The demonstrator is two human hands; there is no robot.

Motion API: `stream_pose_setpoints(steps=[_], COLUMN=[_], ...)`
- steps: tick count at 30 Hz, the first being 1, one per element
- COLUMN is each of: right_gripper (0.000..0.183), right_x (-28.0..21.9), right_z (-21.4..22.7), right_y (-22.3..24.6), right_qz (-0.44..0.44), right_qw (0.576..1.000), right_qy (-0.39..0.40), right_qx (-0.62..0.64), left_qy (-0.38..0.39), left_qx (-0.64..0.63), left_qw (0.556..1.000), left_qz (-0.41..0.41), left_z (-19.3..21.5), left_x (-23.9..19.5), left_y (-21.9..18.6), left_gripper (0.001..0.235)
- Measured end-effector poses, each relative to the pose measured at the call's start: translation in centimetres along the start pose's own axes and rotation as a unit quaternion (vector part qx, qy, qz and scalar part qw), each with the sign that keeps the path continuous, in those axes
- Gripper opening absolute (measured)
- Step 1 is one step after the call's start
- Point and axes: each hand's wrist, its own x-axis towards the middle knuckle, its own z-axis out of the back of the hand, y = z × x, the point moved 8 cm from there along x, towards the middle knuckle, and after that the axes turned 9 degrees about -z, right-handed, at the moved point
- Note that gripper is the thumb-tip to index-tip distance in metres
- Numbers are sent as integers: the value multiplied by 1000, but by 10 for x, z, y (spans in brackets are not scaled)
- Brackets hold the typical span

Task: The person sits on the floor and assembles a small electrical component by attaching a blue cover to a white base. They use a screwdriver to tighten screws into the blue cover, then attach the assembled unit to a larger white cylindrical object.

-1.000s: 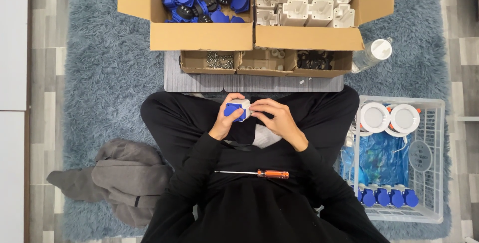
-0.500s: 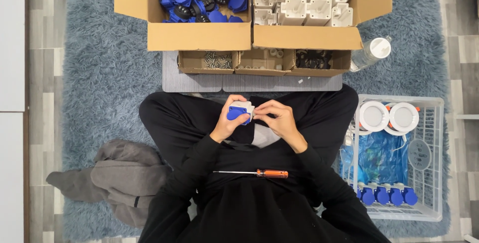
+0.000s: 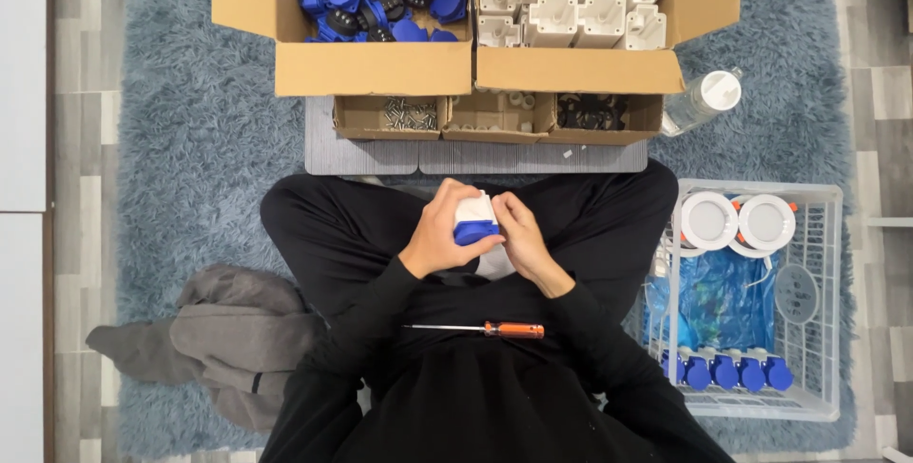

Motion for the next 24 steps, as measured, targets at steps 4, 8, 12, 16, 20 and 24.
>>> stream_pose_setpoints(steps=[4, 8, 12, 16, 20, 24], right_gripper=[47, 59, 59, 56, 22, 18], right_x=[0, -8, -16, -27, -77, -116], right_z=[6, 5, -5, 6, -10, -11], right_y=[-2, 8, 26, 27, 44, 26], right_qz=[18, 12, 9, 26, 10, -76], right_qw=[993, 984, 984, 973, 892, 769], right_qy=[-21, -7, 44, 119, 258, 354], right_qx=[-118, -179, -175, -194, -370, -526], left_qy=[35, 54, 28, -12, -45, -1], left_qx=[63, 81, -81, -216, -228, -74], left_qw=[996, 993, 993, 954, 956, 991], left_qz=[-45, -67, 85, 208, 176, 107], left_z=[-10, -12, -15, -17, -5, 4], left_x=[3, 8, 1, 2, 14, 26], left_y=[-9, -21, 11, 45, 60, 70], left_gripper=[66, 62, 69, 51, 81, 77])
